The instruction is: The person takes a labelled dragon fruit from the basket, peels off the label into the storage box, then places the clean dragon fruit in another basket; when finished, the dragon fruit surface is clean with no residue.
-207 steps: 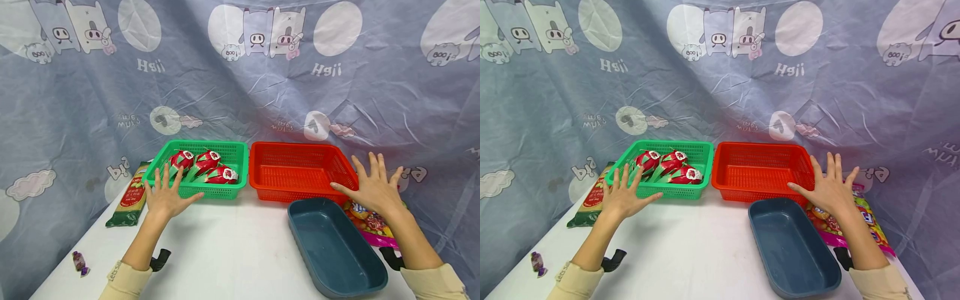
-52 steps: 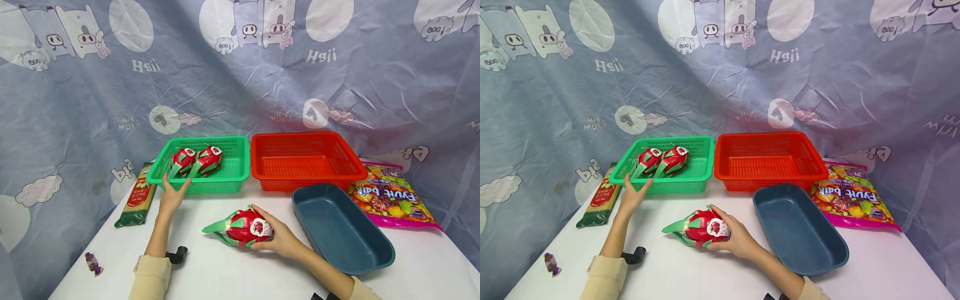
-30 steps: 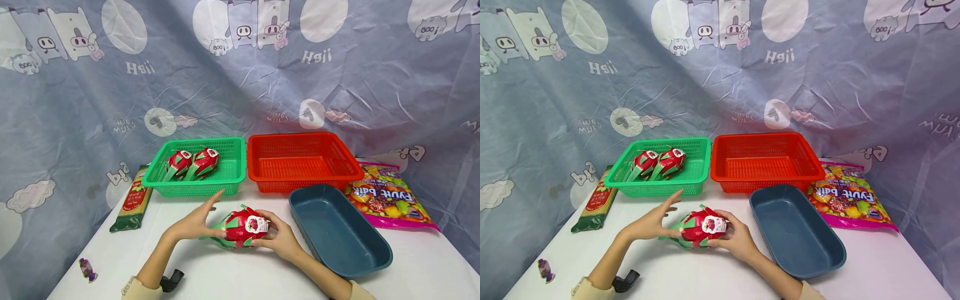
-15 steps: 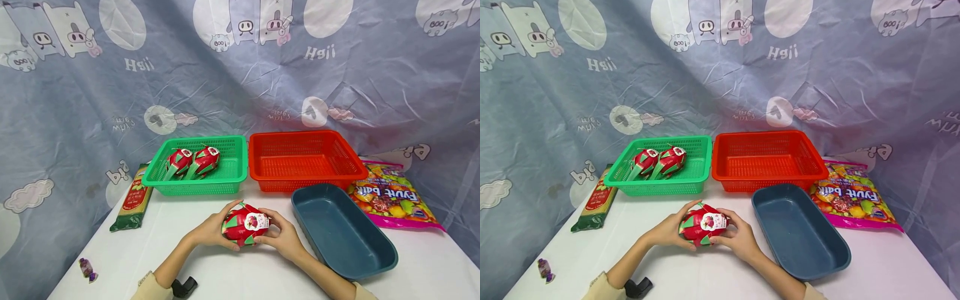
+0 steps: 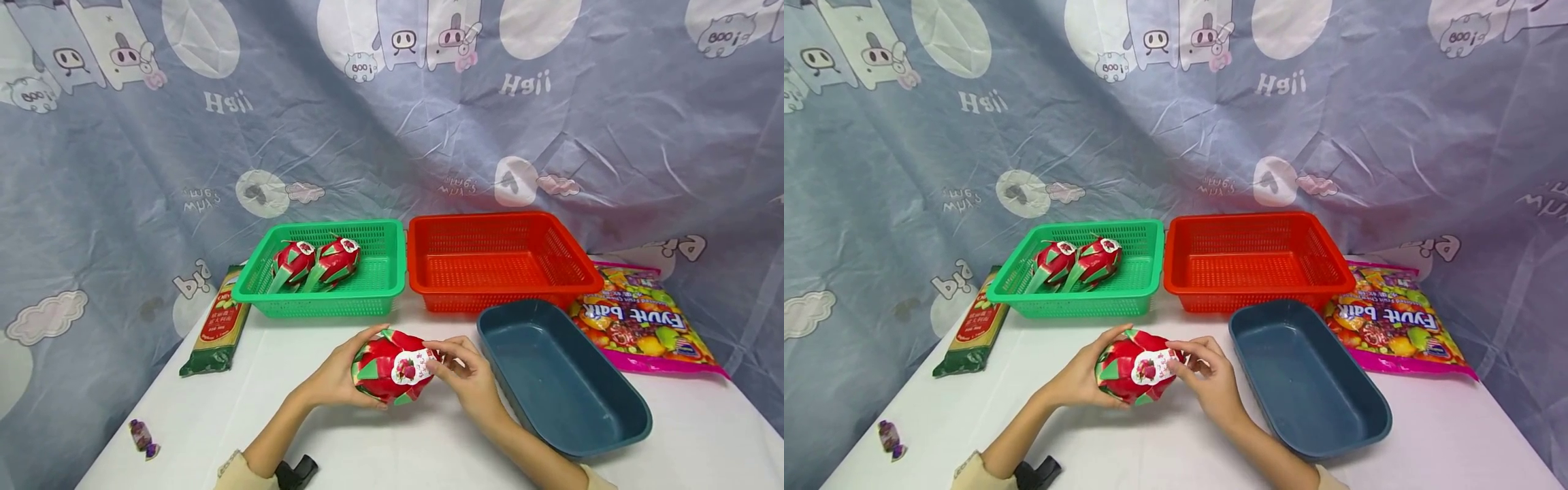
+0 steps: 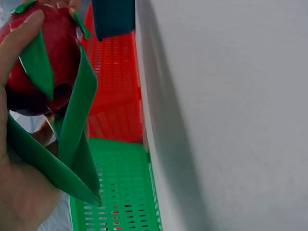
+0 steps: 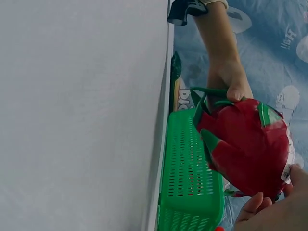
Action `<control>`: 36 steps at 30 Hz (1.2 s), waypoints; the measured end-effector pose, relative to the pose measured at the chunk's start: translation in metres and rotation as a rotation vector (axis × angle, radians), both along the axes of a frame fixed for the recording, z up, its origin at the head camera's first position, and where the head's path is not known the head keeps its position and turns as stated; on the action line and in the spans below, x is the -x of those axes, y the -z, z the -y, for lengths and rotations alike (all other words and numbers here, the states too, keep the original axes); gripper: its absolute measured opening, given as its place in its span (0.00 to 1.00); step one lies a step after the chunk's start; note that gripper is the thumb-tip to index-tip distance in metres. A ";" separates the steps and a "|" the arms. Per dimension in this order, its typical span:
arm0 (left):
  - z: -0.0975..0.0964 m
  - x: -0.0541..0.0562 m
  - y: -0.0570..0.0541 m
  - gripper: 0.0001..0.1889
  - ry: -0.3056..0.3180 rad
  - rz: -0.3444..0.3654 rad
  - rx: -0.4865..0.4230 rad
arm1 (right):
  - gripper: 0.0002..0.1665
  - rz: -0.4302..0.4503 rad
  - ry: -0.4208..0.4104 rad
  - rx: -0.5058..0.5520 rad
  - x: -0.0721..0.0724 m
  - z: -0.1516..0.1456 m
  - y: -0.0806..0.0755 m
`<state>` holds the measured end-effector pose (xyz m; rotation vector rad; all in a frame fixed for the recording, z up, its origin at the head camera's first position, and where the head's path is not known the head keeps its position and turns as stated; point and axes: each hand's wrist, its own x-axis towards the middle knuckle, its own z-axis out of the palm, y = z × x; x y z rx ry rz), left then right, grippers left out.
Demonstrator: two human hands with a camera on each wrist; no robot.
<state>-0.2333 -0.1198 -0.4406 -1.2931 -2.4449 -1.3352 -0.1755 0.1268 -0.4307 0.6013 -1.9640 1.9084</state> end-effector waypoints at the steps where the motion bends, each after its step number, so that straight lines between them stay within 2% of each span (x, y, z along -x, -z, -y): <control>1: 0.000 -0.001 -0.001 0.57 0.001 -0.005 0.004 | 0.16 0.002 -0.008 0.008 0.001 -0.001 0.001; 8: 0.004 -0.004 -0.007 0.56 0.024 -0.063 0.015 | 0.12 0.023 -0.082 -0.002 0.004 -0.004 0.000; 13: 0.007 -0.007 -0.012 0.55 0.037 -0.069 0.024 | 0.11 0.024 -0.127 -0.048 0.004 -0.006 -0.005; 20: 0.003 -0.023 -0.038 0.52 0.098 -0.108 -0.010 | 0.07 0.048 -0.169 -0.102 0.003 -0.010 -0.013; 22: 0.002 -0.027 -0.041 0.51 0.106 -0.102 -0.008 | 0.06 0.072 -0.175 -0.114 0.003 -0.012 -0.014; 26: 0.001 -0.030 -0.043 0.49 0.112 -0.099 0.006 | 0.05 0.094 -0.193 -0.136 0.005 -0.015 -0.013; 31: 0.000 -0.031 -0.041 0.49 0.098 -0.121 0.019 | 0.03 0.057 -0.188 -0.173 0.006 -0.016 -0.014; 34: 0.001 -0.029 -0.038 0.49 0.081 -0.132 0.023 | 0.04 0.008 -0.134 -0.221 0.005 -0.014 -0.016; 36: 0.001 -0.026 -0.032 0.50 0.061 -0.138 0.029 | 0.05 -0.045 -0.065 -0.268 0.003 -0.011 -0.018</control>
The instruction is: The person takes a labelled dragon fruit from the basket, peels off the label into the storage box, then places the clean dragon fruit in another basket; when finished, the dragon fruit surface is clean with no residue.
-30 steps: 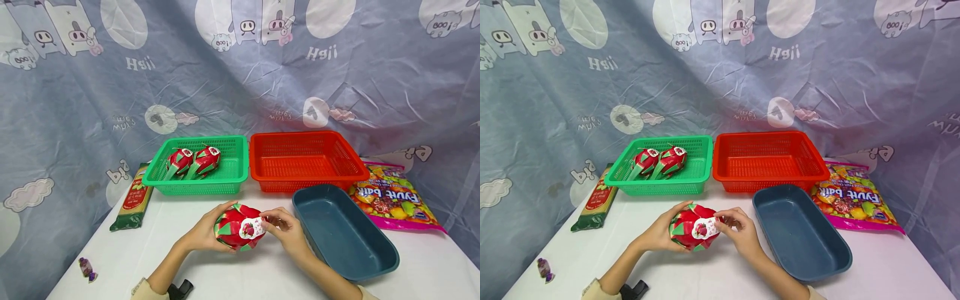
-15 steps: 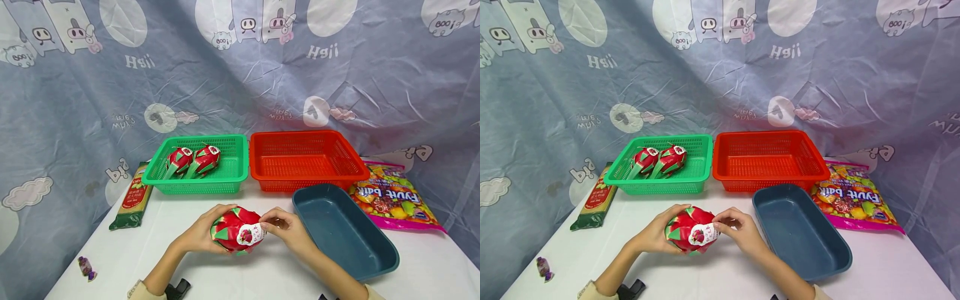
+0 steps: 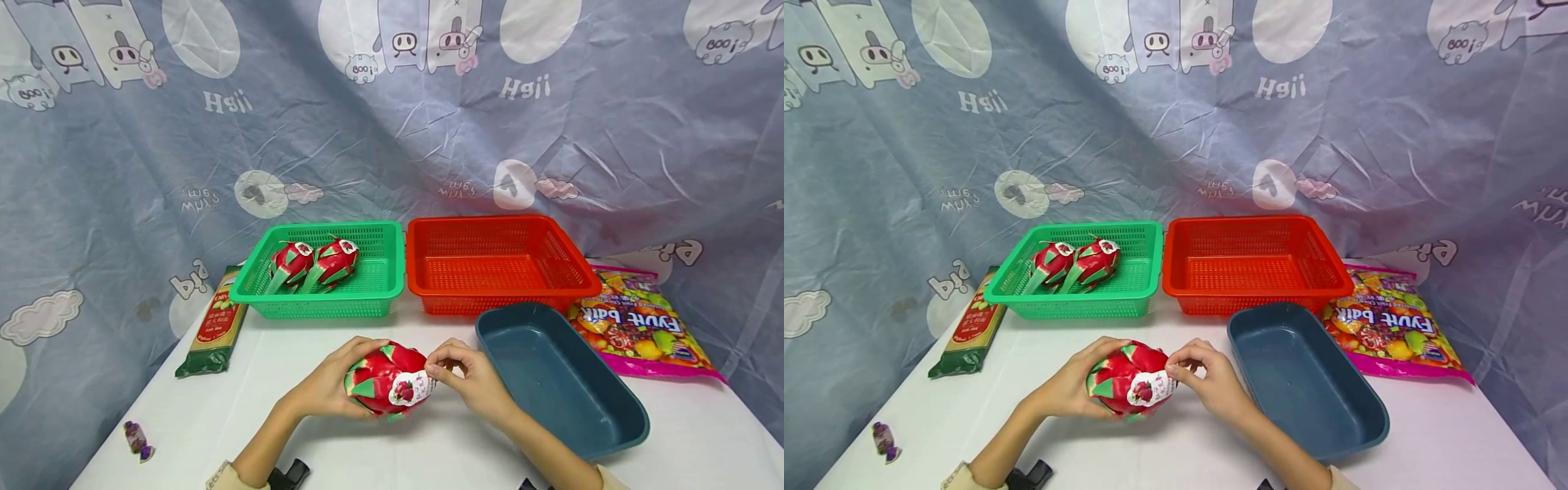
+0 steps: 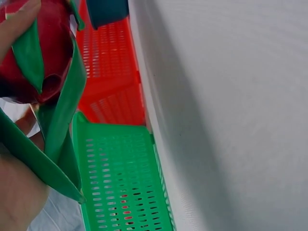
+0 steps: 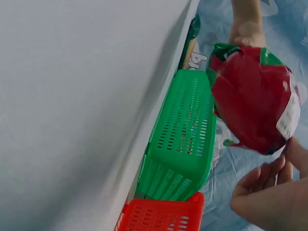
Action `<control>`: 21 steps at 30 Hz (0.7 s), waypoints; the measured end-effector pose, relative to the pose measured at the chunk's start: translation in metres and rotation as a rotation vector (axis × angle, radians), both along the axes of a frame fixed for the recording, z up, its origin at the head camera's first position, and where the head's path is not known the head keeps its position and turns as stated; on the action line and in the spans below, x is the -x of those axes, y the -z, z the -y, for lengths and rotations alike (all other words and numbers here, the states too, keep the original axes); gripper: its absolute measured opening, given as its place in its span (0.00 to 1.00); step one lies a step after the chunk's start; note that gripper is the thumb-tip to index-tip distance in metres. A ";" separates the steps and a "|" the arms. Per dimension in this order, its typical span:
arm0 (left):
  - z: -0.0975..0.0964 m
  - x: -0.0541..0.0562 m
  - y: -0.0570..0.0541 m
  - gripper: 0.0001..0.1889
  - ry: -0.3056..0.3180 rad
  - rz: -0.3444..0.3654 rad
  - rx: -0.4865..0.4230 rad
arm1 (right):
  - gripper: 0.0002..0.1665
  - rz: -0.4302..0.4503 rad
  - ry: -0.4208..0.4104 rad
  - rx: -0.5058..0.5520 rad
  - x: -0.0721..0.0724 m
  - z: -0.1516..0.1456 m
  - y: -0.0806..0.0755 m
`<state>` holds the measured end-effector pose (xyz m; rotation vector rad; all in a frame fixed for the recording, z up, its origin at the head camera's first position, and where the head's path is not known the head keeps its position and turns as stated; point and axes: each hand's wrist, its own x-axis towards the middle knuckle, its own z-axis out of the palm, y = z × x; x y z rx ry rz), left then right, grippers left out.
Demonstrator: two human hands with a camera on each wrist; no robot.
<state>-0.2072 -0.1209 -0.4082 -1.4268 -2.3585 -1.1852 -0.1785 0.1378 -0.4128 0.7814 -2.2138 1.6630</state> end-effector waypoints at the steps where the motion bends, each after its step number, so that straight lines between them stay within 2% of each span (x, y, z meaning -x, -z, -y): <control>1: 0.000 0.002 0.004 0.50 -0.013 -0.005 0.003 | 0.06 -0.043 0.037 -0.026 -0.001 0.002 -0.001; 4: 0.002 0.011 0.016 0.51 -0.039 -0.019 0.001 | 0.09 -0.194 0.138 -0.095 -0.006 0.005 -0.003; 6: 0.002 0.015 0.022 0.51 -0.047 -0.027 -0.008 | 0.09 -0.289 0.178 -0.129 -0.007 0.005 -0.003; 9: 0.002 0.017 0.024 0.52 -0.063 -0.031 -0.013 | 0.07 -0.410 0.204 -0.162 -0.007 0.004 -0.002; 11: 0.003 0.017 0.024 0.52 -0.080 -0.038 -0.012 | 0.08 -0.432 0.212 -0.165 -0.006 0.003 0.000; 13: 0.004 0.017 0.024 0.52 -0.093 -0.040 -0.016 | 0.12 -0.416 0.213 -0.155 -0.006 0.004 0.001; 17: 0.005 0.017 0.027 0.52 -0.091 -0.037 -0.029 | 0.26 -0.274 0.168 -0.095 -0.002 0.003 0.005; 19: 0.005 0.017 0.029 0.52 -0.081 -0.032 -0.030 | 0.28 -0.202 0.140 -0.064 -0.001 0.002 0.007; 21: 0.005 0.016 0.030 0.51 -0.074 -0.030 -0.029 | 0.22 -0.142 0.110 -0.023 0.000 0.002 0.009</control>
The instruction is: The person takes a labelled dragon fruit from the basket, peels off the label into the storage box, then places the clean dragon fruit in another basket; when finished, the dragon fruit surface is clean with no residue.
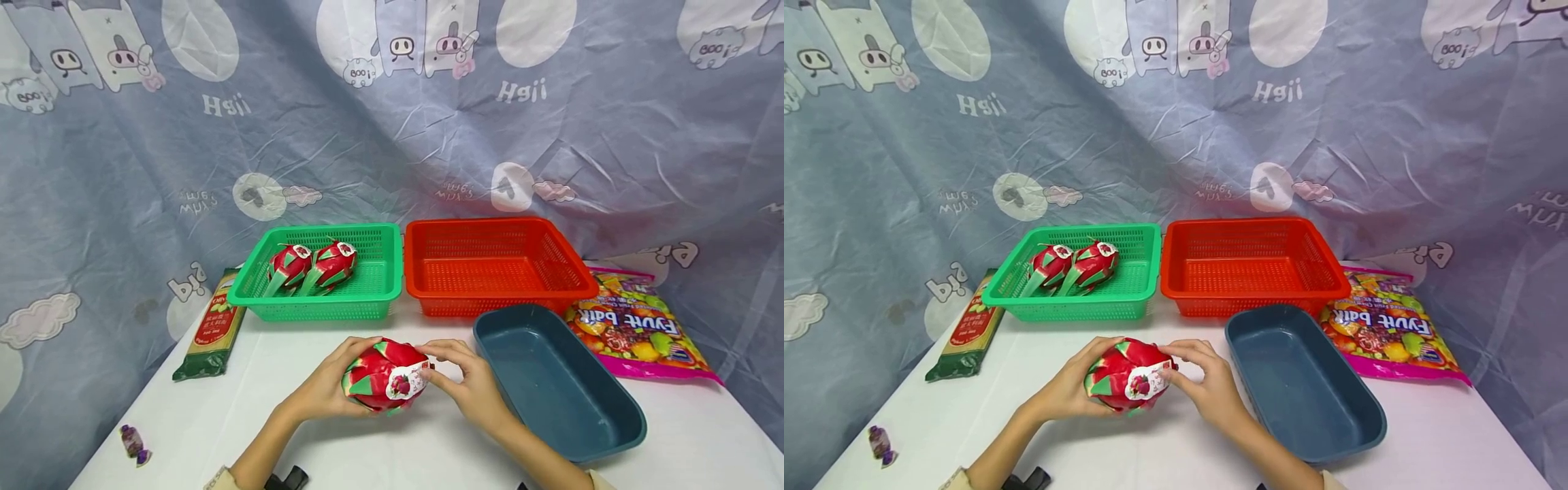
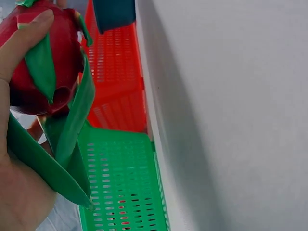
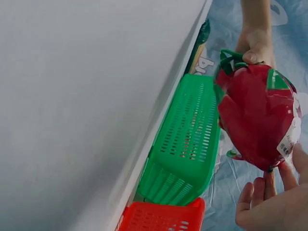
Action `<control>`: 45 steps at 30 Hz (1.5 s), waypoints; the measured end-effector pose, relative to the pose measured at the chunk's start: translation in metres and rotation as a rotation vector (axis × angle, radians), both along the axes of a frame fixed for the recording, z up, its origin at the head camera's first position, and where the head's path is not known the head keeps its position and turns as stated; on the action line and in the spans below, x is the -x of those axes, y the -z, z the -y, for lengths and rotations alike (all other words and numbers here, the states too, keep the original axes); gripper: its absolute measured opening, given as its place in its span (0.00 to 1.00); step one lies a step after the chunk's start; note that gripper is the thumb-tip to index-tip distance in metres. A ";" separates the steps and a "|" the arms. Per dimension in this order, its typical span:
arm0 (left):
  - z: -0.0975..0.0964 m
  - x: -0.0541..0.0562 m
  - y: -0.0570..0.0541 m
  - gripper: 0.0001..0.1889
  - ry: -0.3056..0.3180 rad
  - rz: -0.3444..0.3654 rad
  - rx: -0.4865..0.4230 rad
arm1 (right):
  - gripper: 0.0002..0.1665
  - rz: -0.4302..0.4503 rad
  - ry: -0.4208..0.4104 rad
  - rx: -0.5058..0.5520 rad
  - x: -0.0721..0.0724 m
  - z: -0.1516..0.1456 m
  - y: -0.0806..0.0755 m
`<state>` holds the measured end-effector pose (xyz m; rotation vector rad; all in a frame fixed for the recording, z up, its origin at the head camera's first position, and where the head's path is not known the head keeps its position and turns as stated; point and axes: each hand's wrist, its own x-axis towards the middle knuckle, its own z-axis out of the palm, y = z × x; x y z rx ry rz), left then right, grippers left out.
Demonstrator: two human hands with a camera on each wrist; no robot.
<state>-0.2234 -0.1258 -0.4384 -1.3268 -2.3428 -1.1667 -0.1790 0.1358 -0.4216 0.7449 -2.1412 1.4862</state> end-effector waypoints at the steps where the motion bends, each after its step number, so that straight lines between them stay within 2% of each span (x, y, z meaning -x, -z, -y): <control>1: 0.000 0.000 0.001 0.51 0.003 0.000 -0.001 | 0.19 0.025 -0.014 0.026 0.000 0.000 0.001; 4: -0.001 -0.001 0.001 0.51 0.000 -0.003 -0.003 | 0.11 0.069 -0.048 0.111 -0.001 0.001 0.000; 7: -0.001 -0.001 0.002 0.52 -0.013 -0.012 -0.005 | 0.09 0.055 -0.063 0.168 -0.006 0.004 -0.008; 12: 0.000 0.000 0.001 0.52 -0.039 -0.013 -0.015 | 0.10 -0.058 -0.055 0.153 -0.016 0.010 -0.025; 16: -0.001 0.001 0.000 0.52 -0.039 -0.002 -0.026 | 0.11 -0.123 -0.015 0.118 -0.024 0.012 -0.033; 21: -0.003 0.003 0.001 0.53 -0.034 0.016 -0.035 | 0.10 -0.097 0.043 0.100 -0.034 0.014 -0.039; 24: -0.002 0.006 0.002 0.53 -0.041 0.018 -0.028 | 0.09 -0.089 0.035 0.110 -0.040 0.014 -0.041; 26: 0.001 0.010 0.005 0.53 -0.071 0.011 -0.017 | 0.10 -0.087 0.002 0.148 -0.044 0.013 -0.045; 28: 0.007 0.015 0.009 0.53 -0.132 0.000 -0.005 | 0.11 -0.104 -0.050 0.213 -0.047 0.005 -0.051; 31: 0.017 0.023 0.015 0.55 -0.233 -0.004 -0.010 | 0.10 -0.060 -0.030 0.268 -0.049 -0.020 -0.068; 33: 0.021 0.026 0.017 0.56 -0.271 0.000 -0.028 | 0.09 -0.044 0.054 0.224 -0.043 -0.045 -0.078; 36: 0.023 0.027 0.016 0.56 -0.272 -0.001 -0.060 | 0.09 -0.043 0.283 -0.013 -0.022 -0.083 -0.083; 39: 0.020 0.025 0.014 0.55 -0.249 -0.014 -0.064 | 0.11 -0.054 0.444 -0.234 0.003 -0.115 -0.075; 41: 0.019 0.023 0.014 0.55 -0.239 -0.016 -0.052 | 0.13 -0.024 0.465 -0.332 0.014 -0.131 -0.068; 45: 0.020 0.021 0.011 0.56 -0.250 -0.018 -0.051 | 0.14 0.025 0.413 -0.399 0.027 -0.147 -0.063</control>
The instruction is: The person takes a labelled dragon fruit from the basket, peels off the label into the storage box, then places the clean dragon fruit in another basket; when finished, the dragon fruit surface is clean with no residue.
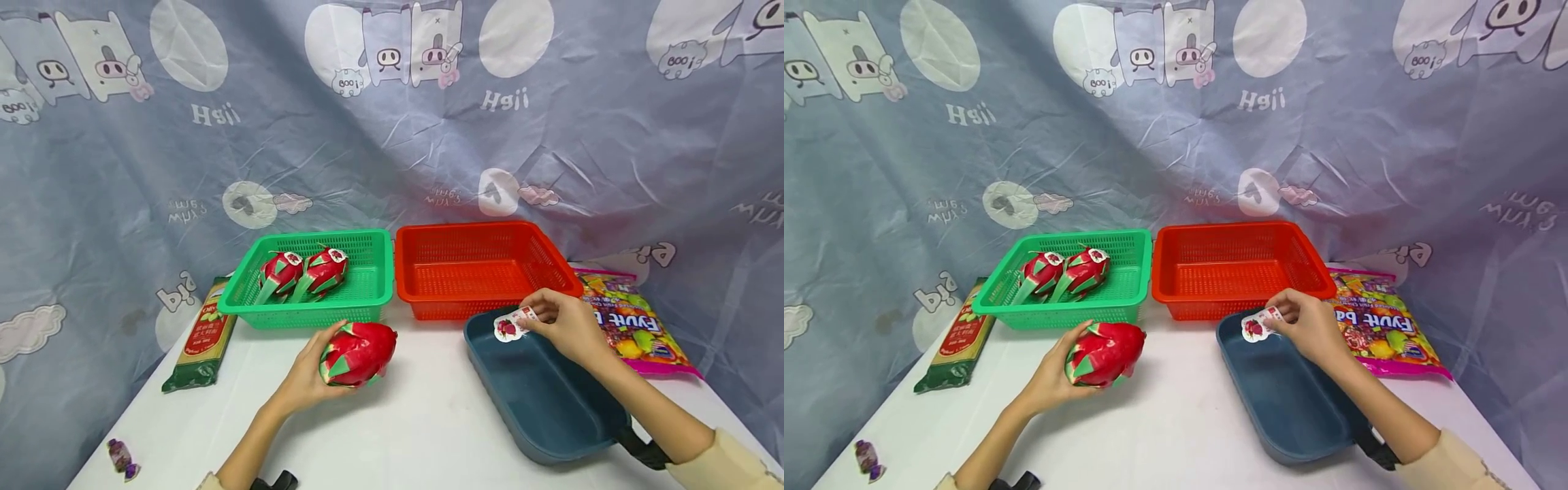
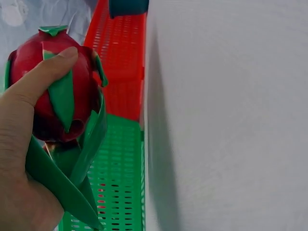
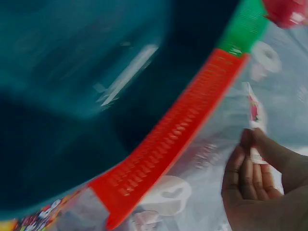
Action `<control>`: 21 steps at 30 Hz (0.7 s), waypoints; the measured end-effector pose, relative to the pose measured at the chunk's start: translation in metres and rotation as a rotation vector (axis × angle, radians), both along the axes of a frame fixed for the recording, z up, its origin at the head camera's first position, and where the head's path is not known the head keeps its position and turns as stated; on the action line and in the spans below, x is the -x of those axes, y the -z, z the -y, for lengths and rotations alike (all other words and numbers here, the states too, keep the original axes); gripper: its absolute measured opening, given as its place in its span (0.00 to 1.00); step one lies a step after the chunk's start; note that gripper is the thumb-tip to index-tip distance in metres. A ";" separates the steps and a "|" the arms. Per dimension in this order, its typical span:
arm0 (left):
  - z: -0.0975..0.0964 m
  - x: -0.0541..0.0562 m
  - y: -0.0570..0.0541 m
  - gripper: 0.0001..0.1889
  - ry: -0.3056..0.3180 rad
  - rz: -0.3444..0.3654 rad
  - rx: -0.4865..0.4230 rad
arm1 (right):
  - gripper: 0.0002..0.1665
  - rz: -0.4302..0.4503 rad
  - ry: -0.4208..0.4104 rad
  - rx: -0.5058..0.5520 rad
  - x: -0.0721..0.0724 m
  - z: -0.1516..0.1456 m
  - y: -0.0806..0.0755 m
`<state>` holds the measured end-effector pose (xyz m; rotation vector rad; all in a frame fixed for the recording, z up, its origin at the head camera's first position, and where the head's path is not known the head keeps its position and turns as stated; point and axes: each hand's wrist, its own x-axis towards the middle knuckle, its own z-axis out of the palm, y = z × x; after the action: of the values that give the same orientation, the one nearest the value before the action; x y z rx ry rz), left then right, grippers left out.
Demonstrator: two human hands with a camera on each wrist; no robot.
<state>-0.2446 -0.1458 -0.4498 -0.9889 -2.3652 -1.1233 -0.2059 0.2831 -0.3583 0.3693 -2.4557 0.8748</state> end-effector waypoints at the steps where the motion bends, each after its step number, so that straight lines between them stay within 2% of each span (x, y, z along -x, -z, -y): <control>1: 0.000 -0.001 0.001 0.56 -0.004 0.010 -0.007 | 0.14 0.018 -0.013 0.000 0.001 -0.002 0.002; 2: 0.000 -0.002 0.001 0.56 -0.009 0.025 -0.016 | 0.14 0.040 -0.028 0.007 0.002 -0.004 0.004; 3: -0.001 -0.006 -0.004 0.57 -0.008 0.020 -0.021 | 0.14 0.071 -0.046 0.014 0.004 -0.007 0.007; 9: 0.000 -0.006 -0.006 0.56 0.016 0.026 -0.006 | 0.13 0.241 -0.136 0.005 0.024 -0.019 0.033; 10: 0.001 -0.003 -0.002 0.55 0.018 0.035 -0.010 | 0.13 0.249 -0.135 -0.014 0.026 -0.019 0.038; 15: 0.001 -0.004 -0.002 0.55 0.017 0.026 -0.027 | 0.17 0.255 -0.087 -0.084 0.035 -0.020 0.064; 21: 0.000 -0.003 0.002 0.56 0.024 0.040 -0.003 | 0.21 0.252 -0.068 -0.116 0.032 -0.020 0.087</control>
<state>-0.2418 -0.1460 -0.4513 -1.0060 -2.3884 -1.1658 -0.2383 0.3030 -0.4452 0.4070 -2.7493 0.8542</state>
